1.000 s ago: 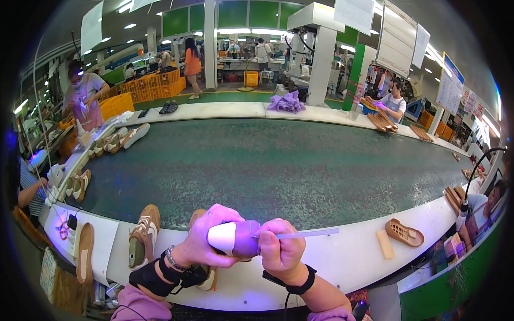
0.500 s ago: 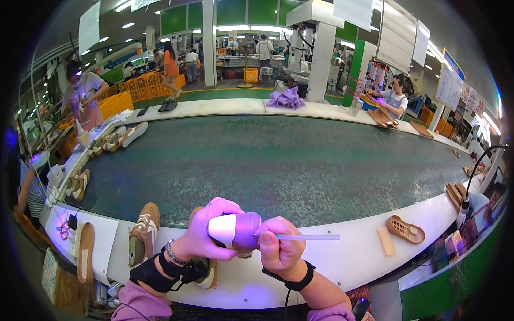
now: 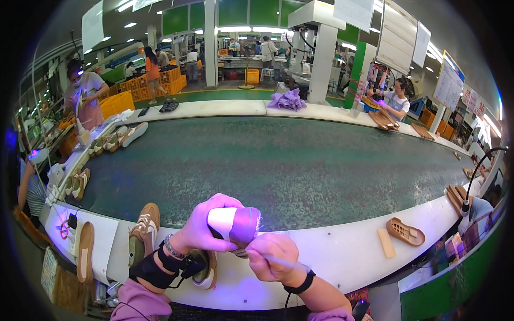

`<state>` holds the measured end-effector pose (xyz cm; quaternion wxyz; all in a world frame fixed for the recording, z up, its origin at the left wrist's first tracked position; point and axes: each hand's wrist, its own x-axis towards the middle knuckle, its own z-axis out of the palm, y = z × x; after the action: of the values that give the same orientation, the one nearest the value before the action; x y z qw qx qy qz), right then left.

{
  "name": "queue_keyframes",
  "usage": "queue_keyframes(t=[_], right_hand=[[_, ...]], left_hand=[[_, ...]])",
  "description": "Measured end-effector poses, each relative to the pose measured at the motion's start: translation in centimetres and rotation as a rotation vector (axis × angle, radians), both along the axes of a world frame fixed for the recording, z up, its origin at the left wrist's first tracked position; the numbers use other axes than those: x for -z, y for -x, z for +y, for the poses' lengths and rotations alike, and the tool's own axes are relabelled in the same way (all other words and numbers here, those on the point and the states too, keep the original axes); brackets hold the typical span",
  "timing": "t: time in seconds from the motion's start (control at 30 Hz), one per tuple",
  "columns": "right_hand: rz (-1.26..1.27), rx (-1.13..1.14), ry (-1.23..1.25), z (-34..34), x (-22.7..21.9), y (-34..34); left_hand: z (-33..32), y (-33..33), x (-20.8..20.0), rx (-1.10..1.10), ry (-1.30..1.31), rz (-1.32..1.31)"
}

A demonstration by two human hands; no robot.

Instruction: The recorder inspects pairs of shoes on a conveyor belt, checking their alignment and quality, and uses a marking pen on one of the shoe components.

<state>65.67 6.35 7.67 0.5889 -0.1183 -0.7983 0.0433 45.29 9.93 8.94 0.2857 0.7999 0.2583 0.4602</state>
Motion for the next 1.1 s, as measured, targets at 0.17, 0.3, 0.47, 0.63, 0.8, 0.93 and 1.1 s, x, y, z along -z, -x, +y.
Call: queue_keyframes(t=[0.17,0.3,0.47,0.63,0.8,0.93,1.1], right_hand=[[0.493,-0.269,0.505,-0.8,-0.4,0.1],[0.42,-0.18,0.457,-0.6,-0.8,0.4],[0.412,-0.14,0.489,-0.9,-0.8,0.6],[0.366,-0.077,0.467,-0.7,-0.8,0.6],[0.364,-0.062,0.479,-0.7,-1.0,0.8],[0.352,-0.08,0.474,-0.6,-1.0,0.8],[0.326,-0.147,0.509,-0.7,-1.0,0.3]], left_hand=[[1.0,0.6,-0.8,0.155,0.021,0.038],[0.9,0.4,-1.3,0.266,0.075,0.091],[1.0,0.2,-1.2,0.312,0.11,0.071],[1.1,0.2,-0.9,0.321,0.13,0.039],[1.1,0.4,-0.7,0.323,0.159,0.027],[1.1,0.5,-0.7,0.322,0.178,0.029],[1.1,0.4,-0.5,0.343,0.167,0.013]])
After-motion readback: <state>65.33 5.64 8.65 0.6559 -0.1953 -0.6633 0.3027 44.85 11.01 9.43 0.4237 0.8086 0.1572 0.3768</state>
